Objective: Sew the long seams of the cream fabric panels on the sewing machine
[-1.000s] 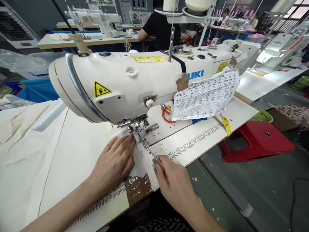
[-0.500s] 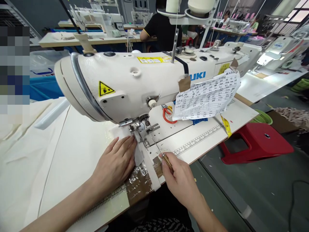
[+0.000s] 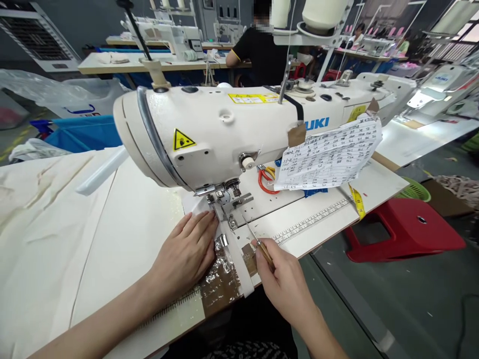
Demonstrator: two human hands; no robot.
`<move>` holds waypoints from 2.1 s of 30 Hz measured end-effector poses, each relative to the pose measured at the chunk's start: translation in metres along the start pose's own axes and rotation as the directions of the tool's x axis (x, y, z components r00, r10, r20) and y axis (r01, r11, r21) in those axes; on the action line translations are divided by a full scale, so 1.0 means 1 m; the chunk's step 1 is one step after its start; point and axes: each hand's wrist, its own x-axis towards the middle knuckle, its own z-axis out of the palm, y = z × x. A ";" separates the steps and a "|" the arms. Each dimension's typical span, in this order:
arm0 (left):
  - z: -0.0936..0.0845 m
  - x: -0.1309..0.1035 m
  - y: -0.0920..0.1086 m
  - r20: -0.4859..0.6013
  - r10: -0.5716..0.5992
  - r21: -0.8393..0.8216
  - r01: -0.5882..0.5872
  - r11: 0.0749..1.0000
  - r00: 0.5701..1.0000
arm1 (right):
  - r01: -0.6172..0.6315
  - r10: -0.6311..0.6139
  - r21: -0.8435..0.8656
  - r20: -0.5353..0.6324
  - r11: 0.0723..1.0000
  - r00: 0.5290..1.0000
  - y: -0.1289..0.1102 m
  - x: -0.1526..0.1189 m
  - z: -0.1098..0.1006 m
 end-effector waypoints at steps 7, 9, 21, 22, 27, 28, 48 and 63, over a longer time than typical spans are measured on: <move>0.000 0.001 0.000 0.007 0.004 0.006 -0.004 1.000 1.000 | -0.038 0.039 0.050 -0.022 0.998 0.999 0.005 -0.004 0.003; -0.001 0.001 0.000 0.016 0.011 0.021 -0.011 1.000 1.000 | -0.044 0.049 0.103 -0.043 0.994 0.998 0.005 -0.005 0.003; 0.003 0.005 -0.007 0.053 -0.046 -0.034 0.047 0.998 0.998 | 0.312 -0.295 0.133 -0.132 0.941 0.946 -0.004 0.001 0.019; 0.003 0.006 -0.009 0.044 -0.052 -0.053 0.054 0.997 0.998 | 0.369 -0.357 0.134 -0.109 0.920 0.928 -0.007 0.005 0.023; 0.006 0.010 -0.015 0.001 -0.103 -0.164 0.102 0.981 0.995 | 0.557 -0.561 -0.097 -0.027 0.825 0.827 -0.016 0.027 0.044; 0.006 0.010 -0.016 -0.006 -0.106 -0.179 0.103 0.978 0.994 | 0.567 -0.577 -0.170 -0.014 0.806 0.817 -0.017 0.030 0.047; 0.010 0.011 -0.025 -0.027 -0.126 -0.218 0.117 0.969 0.992 | 0.407 -0.503 -0.687 0.070 0.602 0.862 -0.031 0.040 0.069; -0.057 -0.008 -0.033 0.204 -0.137 -0.207 0.179 0.962 0.969 | 0.543 -0.599 -0.442 0.017 0.714 0.801 -0.014 0.012 0.055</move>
